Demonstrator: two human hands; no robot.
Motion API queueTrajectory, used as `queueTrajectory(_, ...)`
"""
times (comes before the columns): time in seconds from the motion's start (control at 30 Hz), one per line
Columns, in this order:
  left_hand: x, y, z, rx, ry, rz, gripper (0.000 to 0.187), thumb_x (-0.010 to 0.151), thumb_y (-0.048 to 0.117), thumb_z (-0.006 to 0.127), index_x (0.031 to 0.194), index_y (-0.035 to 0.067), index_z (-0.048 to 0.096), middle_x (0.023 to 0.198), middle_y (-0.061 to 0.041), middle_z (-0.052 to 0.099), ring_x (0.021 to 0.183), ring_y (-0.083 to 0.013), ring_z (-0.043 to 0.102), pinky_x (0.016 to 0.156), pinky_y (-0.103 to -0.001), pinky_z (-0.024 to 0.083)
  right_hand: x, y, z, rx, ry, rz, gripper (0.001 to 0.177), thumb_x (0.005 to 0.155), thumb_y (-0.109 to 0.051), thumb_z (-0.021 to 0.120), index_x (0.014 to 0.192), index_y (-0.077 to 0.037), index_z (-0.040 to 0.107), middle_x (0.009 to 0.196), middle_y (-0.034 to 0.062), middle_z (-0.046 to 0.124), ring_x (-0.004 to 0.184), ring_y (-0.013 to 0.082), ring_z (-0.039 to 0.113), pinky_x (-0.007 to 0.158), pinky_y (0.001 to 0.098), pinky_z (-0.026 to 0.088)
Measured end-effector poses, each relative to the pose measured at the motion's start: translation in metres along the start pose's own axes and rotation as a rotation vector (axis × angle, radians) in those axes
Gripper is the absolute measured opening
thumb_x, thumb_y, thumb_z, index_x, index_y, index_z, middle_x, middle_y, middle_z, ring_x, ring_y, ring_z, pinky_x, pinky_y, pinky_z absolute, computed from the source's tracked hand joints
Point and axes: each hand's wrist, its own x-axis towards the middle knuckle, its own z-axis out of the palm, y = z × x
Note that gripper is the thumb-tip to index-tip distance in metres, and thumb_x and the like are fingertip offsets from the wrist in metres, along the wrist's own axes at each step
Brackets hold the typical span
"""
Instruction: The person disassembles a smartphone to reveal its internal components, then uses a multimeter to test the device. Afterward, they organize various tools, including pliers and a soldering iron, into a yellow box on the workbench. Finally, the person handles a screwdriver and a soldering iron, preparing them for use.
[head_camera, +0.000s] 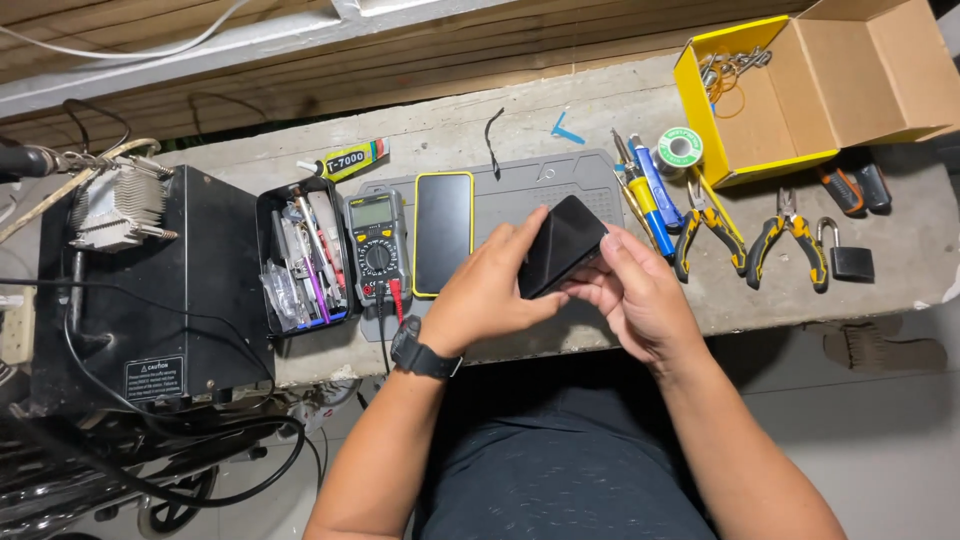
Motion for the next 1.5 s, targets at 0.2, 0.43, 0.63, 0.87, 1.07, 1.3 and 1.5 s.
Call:
queueTrajectory(0.2,0.011,-0.031,0.009,-0.853,-0.064,-0.166,0.095,0.099,0.037,0.089,0.178,0.004,0.047,0.119,-0.013,0.076,0.100,-0.0202,0.077,0.080,-0.033,0.064,-0.008,-0.001,0.014,-0.057,0.035,-0.046,0.048,0.120,-0.031,0.057,0.159,-0.002,0.060,0.131,0.0216,0.079,0.112,0.0304,0.083,0.093,0.0438,0.074)
queueTrajectory(0.43,0.009,-0.035,0.030,-1.494,0.001,-0.386,0.058,0.106,0.052,0.078,0.125,-0.002,0.081,0.115,-0.023,0.082,0.097,-0.0315,0.086,0.081,-0.040,0.073,-0.032,0.006,0.042,-0.272,0.075,-0.148,0.045,0.117,-0.017,0.062,0.159,0.000,0.061,0.142,0.0200,0.077,0.120,0.0247,0.080,0.095,0.0372,0.072)
queueTrajectory(0.63,0.012,-0.042,0.050,-1.705,0.054,-0.412,0.067,0.109,0.054,0.074,0.128,-0.010,0.081,0.111,-0.027,0.084,0.093,-0.0337,0.087,0.081,-0.042,0.076,-0.042,0.012,0.044,-0.502,0.084,-0.304,0.047,0.113,-0.010,0.070,0.159,-0.002,0.063,0.149,0.0173,0.073,0.128,0.0216,0.073,0.103,0.0356,0.070)
queueTrajectory(0.87,0.008,-0.028,0.066,-1.775,0.220,-0.210,0.068,0.116,0.053,0.063,0.149,-0.006,0.075,0.115,-0.024,0.087,0.103,-0.0313,0.089,0.094,-0.043,0.074,-0.063,0.017,0.069,-0.922,0.053,-0.536,0.066,0.098,-0.032,0.093,0.155,-0.007,0.071,0.152,0.0199,0.057,0.141,0.0411,0.066,0.112,0.0523,0.065)
queueTrajectory(1.07,0.006,-0.017,0.080,-1.857,0.341,-0.174,0.066,0.116,0.056,0.059,0.146,0.000,0.078,0.138,-0.023,0.084,0.119,-0.0292,0.085,0.106,-0.043,0.071,-0.061,0.020,0.080,-1.064,0.056,-0.607,0.073,0.094,-0.034,0.097,0.158,-0.012,0.070,0.154,0.0251,0.059,0.146,0.0515,0.065,0.118,0.0613,0.057)
queueTrajectory(1.3,0.004,-0.015,0.075,-1.905,0.348,-0.184,0.079,0.116,0.072,0.050,0.144,0.004,0.079,0.143,-0.024,0.082,0.122,-0.0314,0.084,0.109,-0.045,0.070,-0.059,0.021,0.079,-1.092,0.090,-0.680,0.071,0.092,-0.028,0.100,0.155,-0.011,0.072,0.150,0.0255,0.064,0.143,0.0502,0.067,0.119,0.0597,0.056)
queueTrajectory(1.5,-0.001,-0.007,0.073,-1.964,0.271,-0.146,0.078,0.116,0.067,0.054,0.146,0.000,0.078,0.152,-0.025,0.077,0.135,-0.0350,0.079,0.115,-0.052,0.066,-0.053,0.021,0.073,-1.077,0.064,-0.659,0.078,0.086,-0.032,0.105,0.153,-0.010,0.072,0.147,0.0249,0.066,0.139,0.0511,0.070,0.117,0.0622,0.056)
